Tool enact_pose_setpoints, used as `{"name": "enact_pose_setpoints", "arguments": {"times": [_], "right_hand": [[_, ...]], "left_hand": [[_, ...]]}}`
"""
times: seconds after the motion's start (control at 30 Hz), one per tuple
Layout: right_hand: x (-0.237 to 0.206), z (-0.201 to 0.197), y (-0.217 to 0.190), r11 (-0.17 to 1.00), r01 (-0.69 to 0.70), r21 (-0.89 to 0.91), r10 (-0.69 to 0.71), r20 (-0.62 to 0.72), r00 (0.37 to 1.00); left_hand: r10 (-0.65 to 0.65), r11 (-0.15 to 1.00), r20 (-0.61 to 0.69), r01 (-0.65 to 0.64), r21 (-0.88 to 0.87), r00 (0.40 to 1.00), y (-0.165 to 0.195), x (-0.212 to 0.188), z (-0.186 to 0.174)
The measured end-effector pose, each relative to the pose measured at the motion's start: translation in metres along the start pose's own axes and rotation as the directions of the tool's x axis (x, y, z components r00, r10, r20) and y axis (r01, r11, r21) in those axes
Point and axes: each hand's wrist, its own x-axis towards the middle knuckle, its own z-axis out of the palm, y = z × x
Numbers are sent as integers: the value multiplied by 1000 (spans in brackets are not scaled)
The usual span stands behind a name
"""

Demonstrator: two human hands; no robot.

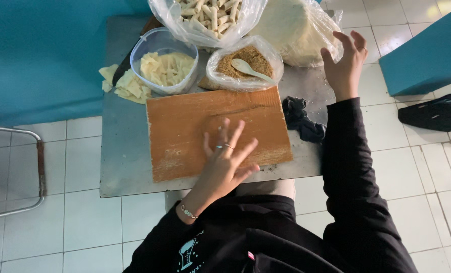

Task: The person sits on the floor at a low table and folds triangular dough wrappers around a brown filling, pressing the edges closed and setting finished pieces aside. They then take a ball of dough, flatten and stretch it by hand on a wooden board, and cut the flattened dough with a knife.

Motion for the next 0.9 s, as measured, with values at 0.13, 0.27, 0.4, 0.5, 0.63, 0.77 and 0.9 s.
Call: {"name": "enact_pose_setpoints", "arguments": {"times": [0.13,0.27,0.4,0.5,0.63,0.77,0.9], "right_hand": [[1,-7,-13,998,34,62,-36,28,999],[0,-2,-14,992,68,104,-70,22,997],[8,8,9,997,63,37,-64,24,998],[20,20,31,994,-100,53,100,0,995],[40,41,45,830,-433,352,414,132,901],[62,38,39,598,-685,415,614,313,725],[62,21,24,603,-714,355,590,405,699]], "left_hand": [[-178,981,-244,191,32,953,3,11,-6],[105,974,260,-46,-223,960,27,11,-4],[431,527,42,-213,-823,902,53,3,5],[206,603,80,-62,-795,975,52,13,11],[175,628,-34,-138,-766,984,36,18,-5],[156,633,-121,-193,-750,980,24,22,-29],[76,681,-115,-136,-720,990,17,28,-45]]}}
